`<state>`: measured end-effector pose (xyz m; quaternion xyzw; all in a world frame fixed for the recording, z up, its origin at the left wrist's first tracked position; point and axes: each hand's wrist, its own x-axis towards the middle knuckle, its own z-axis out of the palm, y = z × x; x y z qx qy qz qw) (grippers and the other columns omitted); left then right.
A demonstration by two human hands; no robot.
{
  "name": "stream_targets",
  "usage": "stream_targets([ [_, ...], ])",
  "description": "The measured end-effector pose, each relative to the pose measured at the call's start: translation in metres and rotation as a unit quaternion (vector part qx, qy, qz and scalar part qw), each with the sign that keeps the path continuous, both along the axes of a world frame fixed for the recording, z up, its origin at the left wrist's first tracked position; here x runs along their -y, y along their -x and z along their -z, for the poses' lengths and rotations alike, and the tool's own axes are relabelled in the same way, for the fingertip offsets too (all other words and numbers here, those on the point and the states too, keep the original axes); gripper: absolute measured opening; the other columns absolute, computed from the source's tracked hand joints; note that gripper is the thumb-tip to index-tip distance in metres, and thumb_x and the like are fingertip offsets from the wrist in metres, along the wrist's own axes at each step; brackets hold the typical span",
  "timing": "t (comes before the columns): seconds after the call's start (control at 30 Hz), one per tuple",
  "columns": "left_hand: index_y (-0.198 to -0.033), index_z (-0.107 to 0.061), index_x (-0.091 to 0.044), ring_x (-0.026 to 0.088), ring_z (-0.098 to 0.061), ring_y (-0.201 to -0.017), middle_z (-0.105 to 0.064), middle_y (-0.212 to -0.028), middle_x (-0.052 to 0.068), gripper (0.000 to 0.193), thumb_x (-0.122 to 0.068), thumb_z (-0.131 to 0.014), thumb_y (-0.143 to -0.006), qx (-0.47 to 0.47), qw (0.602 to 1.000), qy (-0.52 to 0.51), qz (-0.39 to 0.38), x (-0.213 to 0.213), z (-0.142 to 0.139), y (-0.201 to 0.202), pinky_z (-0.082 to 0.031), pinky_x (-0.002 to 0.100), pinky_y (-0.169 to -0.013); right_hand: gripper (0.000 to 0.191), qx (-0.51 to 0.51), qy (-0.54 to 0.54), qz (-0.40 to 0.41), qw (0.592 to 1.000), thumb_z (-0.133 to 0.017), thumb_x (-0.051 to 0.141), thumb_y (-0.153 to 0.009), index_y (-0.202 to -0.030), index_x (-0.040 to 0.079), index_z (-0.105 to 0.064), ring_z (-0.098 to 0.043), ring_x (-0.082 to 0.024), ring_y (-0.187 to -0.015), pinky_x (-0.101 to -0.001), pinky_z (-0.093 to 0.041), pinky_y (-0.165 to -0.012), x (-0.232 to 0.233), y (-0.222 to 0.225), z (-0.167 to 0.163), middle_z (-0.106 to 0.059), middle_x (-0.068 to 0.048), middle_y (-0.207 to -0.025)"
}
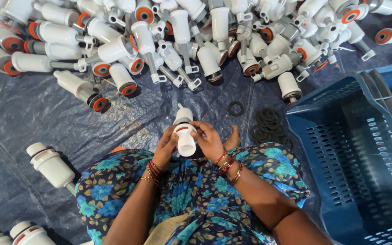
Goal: The person sits on a tarp and repeatedly assembles white cylindrical plastic components by inserting a black rubber ring into a groove and screwing two halves together. The person handles the parts one at a time, occasionally placing finished units aside.
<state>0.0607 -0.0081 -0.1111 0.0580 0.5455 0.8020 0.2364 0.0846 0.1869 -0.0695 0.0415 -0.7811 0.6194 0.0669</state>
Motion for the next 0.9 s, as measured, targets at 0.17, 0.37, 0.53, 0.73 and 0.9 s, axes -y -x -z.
stream_targets([
  [0.17, -0.148, -0.041, -0.013, 0.013, -0.062, -0.115, -0.060, -0.132, 0.004, 0.055, -0.041, -0.053, -0.102, -0.054, 0.998, 0.017, -0.011, -0.004, 0.000, 0.002, -0.055, 0.030, -0.092, 0.031, -0.019, 0.001, 0.025, 0.999, -0.066, 0.015, -0.100, -0.127, 0.001, -0.068, -0.067, -0.017, -0.099, -0.0311, -0.055, -0.088, 0.001, 0.001, 0.013, -0.067, -0.011, -0.115],
  [0.37, -0.148, -0.048, -0.012, 0.015, -0.063, -0.103, -0.066, -0.123, 0.009, 0.050, -0.036, -0.055, -0.105, -0.010, 0.999, 0.009, -0.052, -0.006, 0.006, 0.003, -0.053, 0.028, -0.082, 0.032, -0.018, -0.015, 0.027, 0.999, -0.066, 0.017, -0.100, -0.128, 0.003, -0.067, -0.067, -0.019, -0.100, -0.0313, -0.056, -0.089, 0.005, -0.001, 0.012, -0.064, -0.011, -0.116],
  [0.53, -0.143, -0.050, -0.013, 0.013, -0.065, -0.107, -0.065, -0.125, 0.005, 0.047, -0.036, -0.055, -0.102, -0.007, 1.000, 0.021, -0.022, -0.002, 0.007, 0.007, -0.056, 0.028, -0.086, 0.034, -0.043, -0.045, 0.037, 0.997, -0.066, 0.018, -0.100, -0.131, 0.005, -0.065, -0.066, -0.021, -0.101, -0.0323, -0.055, -0.090, 0.003, -0.002, 0.007, -0.065, -0.011, -0.118],
  [0.73, -0.139, -0.054, -0.008, 0.014, -0.065, -0.112, -0.066, -0.125, 0.006, 0.041, -0.030, -0.055, -0.105, -0.031, 0.998, -0.011, -0.059, -0.005, 0.024, 0.007, -0.054, 0.031, -0.094, 0.034, -0.035, -0.075, 0.011, 0.996, -0.070, 0.017, -0.097, -0.128, 0.003, -0.065, -0.065, -0.022, -0.098, -0.0330, -0.056, -0.089, 0.006, -0.005, 0.005, -0.064, -0.013, -0.113],
  [0.9, -0.137, -0.058, -0.004, 0.016, -0.063, -0.116, -0.063, -0.128, 0.007, 0.037, -0.025, -0.058, -0.107, -0.123, 0.988, 0.017, -0.096, -0.009, 0.031, 0.006, -0.052, 0.032, -0.100, 0.031, -0.037, -0.078, 0.019, 0.996, -0.073, 0.015, -0.093, -0.119, 0.000, -0.064, -0.068, -0.021, -0.097, -0.0333, -0.056, -0.086, 0.008, -0.001, 0.009, -0.065, -0.011, -0.110],
])
